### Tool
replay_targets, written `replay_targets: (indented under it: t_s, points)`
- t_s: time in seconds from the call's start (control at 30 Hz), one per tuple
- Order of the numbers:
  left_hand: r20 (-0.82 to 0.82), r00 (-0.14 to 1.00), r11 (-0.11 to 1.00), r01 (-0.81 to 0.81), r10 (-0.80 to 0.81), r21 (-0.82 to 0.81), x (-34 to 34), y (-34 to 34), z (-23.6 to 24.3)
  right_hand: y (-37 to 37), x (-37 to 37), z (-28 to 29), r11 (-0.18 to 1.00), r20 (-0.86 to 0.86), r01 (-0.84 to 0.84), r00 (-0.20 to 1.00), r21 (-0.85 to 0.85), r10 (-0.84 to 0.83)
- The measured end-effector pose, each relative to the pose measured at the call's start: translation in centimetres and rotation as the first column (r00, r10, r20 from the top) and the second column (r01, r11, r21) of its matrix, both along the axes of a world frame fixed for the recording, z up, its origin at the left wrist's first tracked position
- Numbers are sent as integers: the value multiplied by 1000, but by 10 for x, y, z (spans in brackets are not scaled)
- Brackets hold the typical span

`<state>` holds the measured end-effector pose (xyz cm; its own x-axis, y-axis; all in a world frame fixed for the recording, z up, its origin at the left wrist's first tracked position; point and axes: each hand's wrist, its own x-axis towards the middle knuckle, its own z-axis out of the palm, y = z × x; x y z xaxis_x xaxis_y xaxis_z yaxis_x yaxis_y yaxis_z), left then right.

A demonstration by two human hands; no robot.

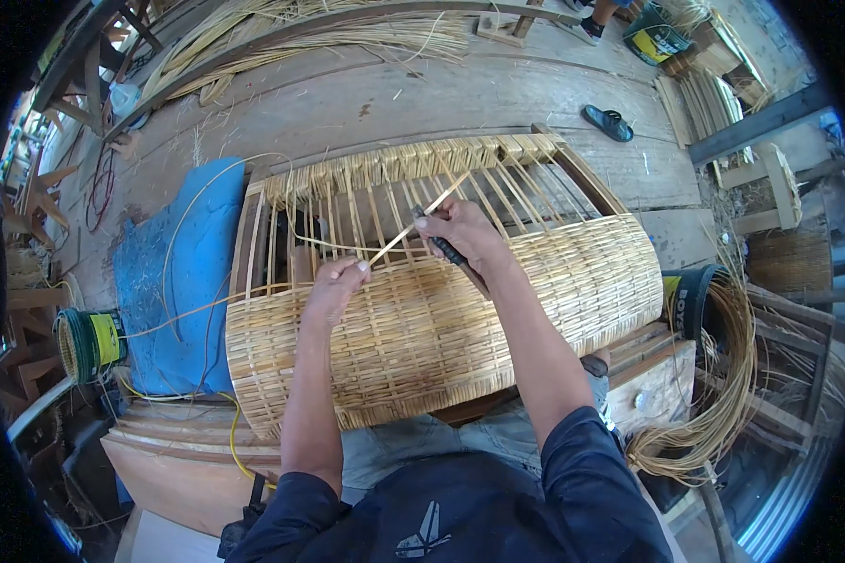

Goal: Weaving and assembling a bamboo birdcage structure using bamboo strips and a staple gun.

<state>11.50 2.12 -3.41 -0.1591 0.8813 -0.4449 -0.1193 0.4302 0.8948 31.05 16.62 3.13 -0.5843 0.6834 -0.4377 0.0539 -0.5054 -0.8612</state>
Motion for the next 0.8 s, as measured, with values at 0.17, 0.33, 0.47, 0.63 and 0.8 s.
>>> replay_targets:
  t_s: [0.17, 0.33, 0.47, 0.63, 0.8]
  points:
    - [-51, 999, 1000, -9, 7, -26, 1, -2, -6, 14, 15, 5, 977, 183, 184, 962, 111, -202]
    - [23, 1000, 1000, 19, -20, 7, -3, -4, -7, 65, 87, -11, 964, 435, 48, 886, 262, -162]
    - [-122, 993, 990, -13, -4, -141, 6, 0, 9, 106, 239, 37, 691, 255, 547, 665, 473, -702]
    - [-773, 634, 985, 115, 25, 126, 4, -7, 30, -35, 435, 21, 753, 595, 146, 524, 642, -609]
    - [-918, 374, 992, -49, 129, 119, -124, -69, 39, -273, 512, -44, 920, 929, 171, 59, 352, -366]
